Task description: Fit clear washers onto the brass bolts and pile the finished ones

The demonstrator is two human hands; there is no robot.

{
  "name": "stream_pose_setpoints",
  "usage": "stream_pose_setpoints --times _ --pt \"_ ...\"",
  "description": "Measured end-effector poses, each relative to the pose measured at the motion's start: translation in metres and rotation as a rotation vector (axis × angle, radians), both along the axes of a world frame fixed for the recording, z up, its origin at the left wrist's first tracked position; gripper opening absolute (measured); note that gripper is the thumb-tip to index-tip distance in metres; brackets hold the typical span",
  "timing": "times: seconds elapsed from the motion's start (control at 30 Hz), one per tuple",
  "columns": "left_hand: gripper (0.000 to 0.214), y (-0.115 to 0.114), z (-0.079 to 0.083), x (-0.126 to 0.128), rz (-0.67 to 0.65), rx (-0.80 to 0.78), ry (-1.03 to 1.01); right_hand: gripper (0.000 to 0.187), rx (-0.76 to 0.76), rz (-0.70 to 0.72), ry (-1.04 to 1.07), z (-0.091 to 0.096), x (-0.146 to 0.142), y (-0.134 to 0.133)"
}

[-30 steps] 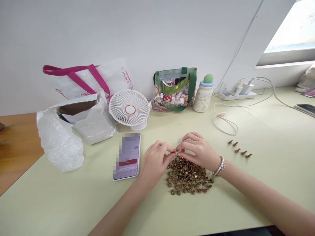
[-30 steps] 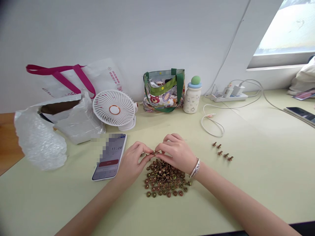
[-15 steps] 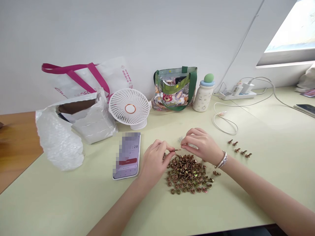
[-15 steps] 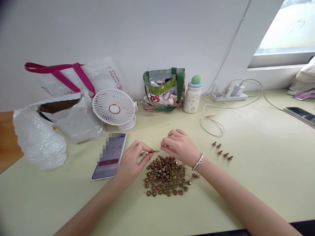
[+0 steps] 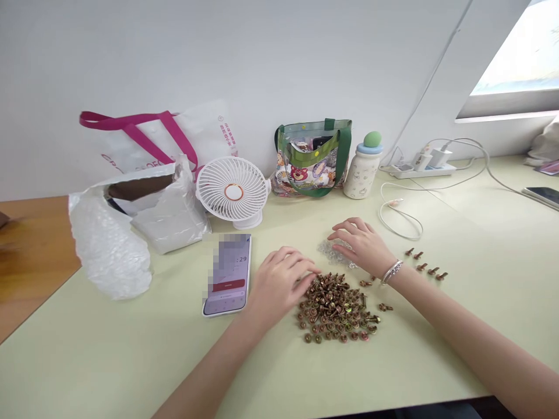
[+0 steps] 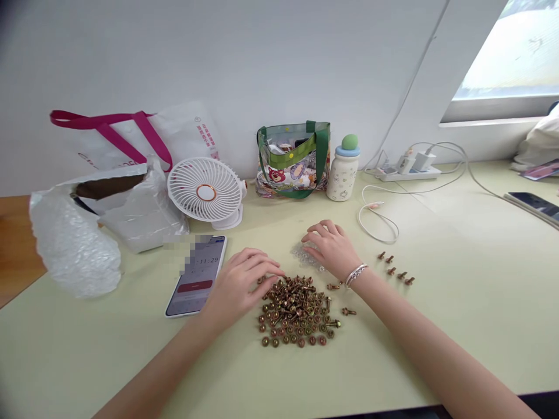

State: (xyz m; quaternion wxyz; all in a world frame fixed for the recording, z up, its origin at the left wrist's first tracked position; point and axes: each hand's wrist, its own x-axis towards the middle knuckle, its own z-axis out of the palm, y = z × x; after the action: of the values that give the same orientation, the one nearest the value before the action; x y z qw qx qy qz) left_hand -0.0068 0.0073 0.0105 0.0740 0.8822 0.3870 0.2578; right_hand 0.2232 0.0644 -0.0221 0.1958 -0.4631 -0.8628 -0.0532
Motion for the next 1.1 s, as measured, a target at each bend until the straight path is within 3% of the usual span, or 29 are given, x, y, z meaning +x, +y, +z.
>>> stream_pose_setpoints --times 0.2,0.33,0.47,0.63,0.93,1.1 --pt "0.014 0.007 0.007 -0.012 0.217 0.118 -0.092 0.014 -0.168 0.178 0.180 0.020 -0.031 -0.014" --pt "0.013 0.007 0.006 -0.012 0.298 0.150 -0.093 0.007 -0.191 0.277 0.106 0.036 -0.062 -0.024" --pt "0.013 0.007 0.006 -0.013 0.344 0.154 -0.084 0.007 -0.160 0.274 0.010 0.035 -0.077 -0.024" --pt "0.013 0.007 0.006 -0.013 0.349 0.133 -0.086 0.006 -0.165 0.258 0.015 0.031 -0.074 -0.021" --pt "0.015 0.004 0.002 -0.005 0.182 -0.045 -0.036 0.006 -0.312 0.129 0.597 0.027 -0.043 -0.035" --pt "0.011 0.002 0.000 -0.001 0.207 -0.019 -0.068 0.005 -0.291 0.139 0.666 0.024 -0.044 -0.044"
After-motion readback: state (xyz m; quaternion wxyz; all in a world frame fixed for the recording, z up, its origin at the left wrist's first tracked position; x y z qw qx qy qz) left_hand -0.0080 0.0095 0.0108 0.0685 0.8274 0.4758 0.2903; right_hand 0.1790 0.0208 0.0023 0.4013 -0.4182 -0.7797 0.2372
